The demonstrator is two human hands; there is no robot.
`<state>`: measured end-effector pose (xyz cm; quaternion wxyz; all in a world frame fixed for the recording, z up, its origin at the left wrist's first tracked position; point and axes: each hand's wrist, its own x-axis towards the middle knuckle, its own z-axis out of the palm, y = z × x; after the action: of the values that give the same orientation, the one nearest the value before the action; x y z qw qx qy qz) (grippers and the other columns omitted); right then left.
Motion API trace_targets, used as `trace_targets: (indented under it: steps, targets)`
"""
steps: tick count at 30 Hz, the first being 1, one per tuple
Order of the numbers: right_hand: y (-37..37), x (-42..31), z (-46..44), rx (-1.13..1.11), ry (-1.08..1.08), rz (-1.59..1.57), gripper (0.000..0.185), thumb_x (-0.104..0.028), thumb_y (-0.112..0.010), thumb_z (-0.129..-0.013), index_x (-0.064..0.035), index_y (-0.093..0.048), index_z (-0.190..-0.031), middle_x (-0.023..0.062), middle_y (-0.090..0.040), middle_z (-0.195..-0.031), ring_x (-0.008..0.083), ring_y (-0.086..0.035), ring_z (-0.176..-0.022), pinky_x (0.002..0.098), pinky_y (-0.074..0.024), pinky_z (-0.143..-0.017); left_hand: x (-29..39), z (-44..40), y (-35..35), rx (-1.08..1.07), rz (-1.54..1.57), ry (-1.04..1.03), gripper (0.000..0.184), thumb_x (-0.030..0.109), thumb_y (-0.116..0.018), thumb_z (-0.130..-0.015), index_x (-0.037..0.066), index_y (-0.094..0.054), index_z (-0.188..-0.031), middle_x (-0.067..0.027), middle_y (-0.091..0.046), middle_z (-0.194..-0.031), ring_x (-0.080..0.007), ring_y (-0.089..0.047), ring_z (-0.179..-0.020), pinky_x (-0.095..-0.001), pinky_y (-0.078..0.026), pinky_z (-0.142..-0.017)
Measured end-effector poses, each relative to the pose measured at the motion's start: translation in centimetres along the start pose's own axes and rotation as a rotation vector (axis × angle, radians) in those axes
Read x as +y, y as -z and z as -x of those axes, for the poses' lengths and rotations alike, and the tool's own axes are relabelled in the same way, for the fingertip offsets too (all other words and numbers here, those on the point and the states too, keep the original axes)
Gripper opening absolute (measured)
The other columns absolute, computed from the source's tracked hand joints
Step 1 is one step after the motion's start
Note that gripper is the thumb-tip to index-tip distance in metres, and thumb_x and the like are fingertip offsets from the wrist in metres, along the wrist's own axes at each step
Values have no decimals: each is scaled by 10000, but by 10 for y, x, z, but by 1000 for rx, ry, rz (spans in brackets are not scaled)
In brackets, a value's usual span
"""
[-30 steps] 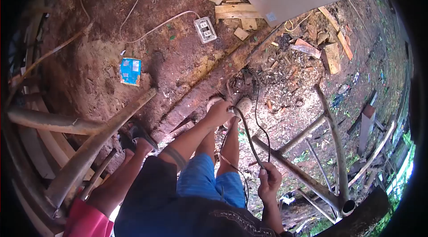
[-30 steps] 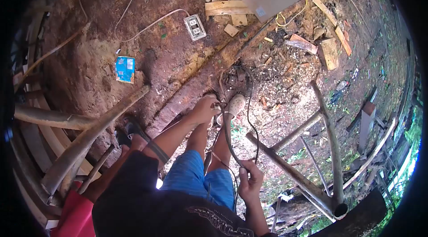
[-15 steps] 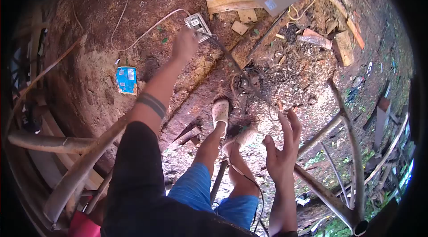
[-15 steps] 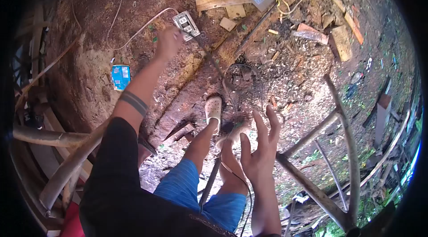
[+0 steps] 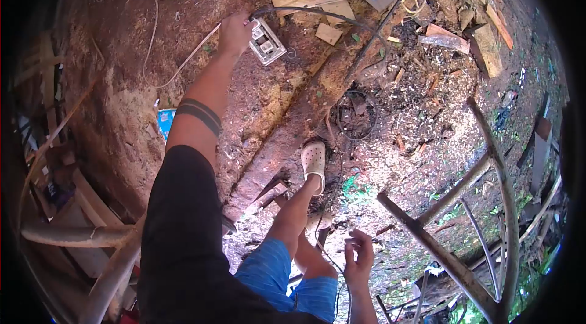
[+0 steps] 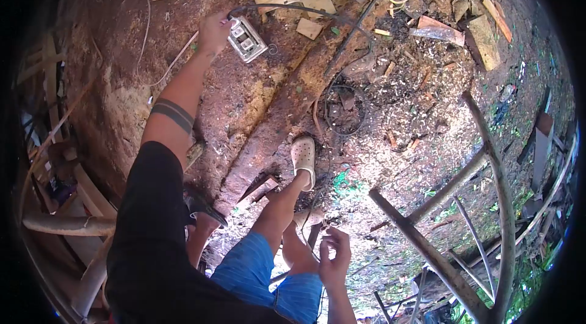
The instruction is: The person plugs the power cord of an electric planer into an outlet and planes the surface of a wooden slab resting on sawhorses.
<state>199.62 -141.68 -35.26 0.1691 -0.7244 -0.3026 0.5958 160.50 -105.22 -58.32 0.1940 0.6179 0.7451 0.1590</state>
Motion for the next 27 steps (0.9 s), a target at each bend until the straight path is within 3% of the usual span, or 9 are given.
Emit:
trace_targets:
  steps: [5,14,15,18,22,26,27]
  targets:
    - [15,22,10,146,-100,-106,319,-59,-548,-889,1,-498,-1198,137,-578,-1086,170,-591,-901,300,-477,-813,-3,4,11,-90,39,-61,199,134,-717,-755,-22,-640,-852,-205,-625,-798,-377,-616,-764,-439,-476,-710]
    - [21,45,37,79,-252,-77,313,-96,-592,-887,0,-515,-1175,118,-612,-1061,150,-589,-923,278,-451,-824,3,11,8,-30,-160,-262,184,87,-681,-777,-66,-619,-858,-212,-621,-839,-401,-601,-837,-459,-483,-776]
    - [23,50,39,79,-232,-100,322,-93,-597,-882,0,-511,-1178,120,-609,-1058,150,-585,-924,277,-455,-819,0,9,12,-73,-147,-248,202,99,-689,-780,-74,-631,-864,-206,-633,-856,-396,-611,-843,-451,-493,-798]
    - [30,66,41,78,-226,-110,332,-92,-600,-879,2,-507,-1184,124,-606,-1057,151,-583,-924,280,-459,-816,6,6,22,-196,26,138,208,113,-692,-786,-65,-647,-883,-207,-644,-875,-388,-624,-845,-442,-494,-807]
    - [22,76,31,84,-213,-126,332,-102,-619,-888,6,-504,-1179,98,-599,-1006,147,-578,-871,271,-475,-796,-6,7,9,-109,18,-135,223,145,-701,-789,-30,-660,-920,-216,-648,-849,-372,-637,-819,-441,-498,-757]
    - [14,72,32,43,-221,-119,334,-109,-614,-892,17,-500,-1180,110,-600,-1012,157,-584,-894,278,-487,-795,-5,5,7,-68,-76,-112,223,159,-705,-790,-36,-629,-868,-216,-637,-878,-389,-621,-848,-454,-485,-752]
    - [14,69,33,40,-248,-66,333,-103,-608,-892,20,-498,-1181,114,-600,-1011,164,-589,-896,281,-492,-798,-4,6,7,-53,-187,-216,211,148,-701,-801,3,-643,-944,-198,-653,-835,-347,-650,-778,-437,-496,-700]
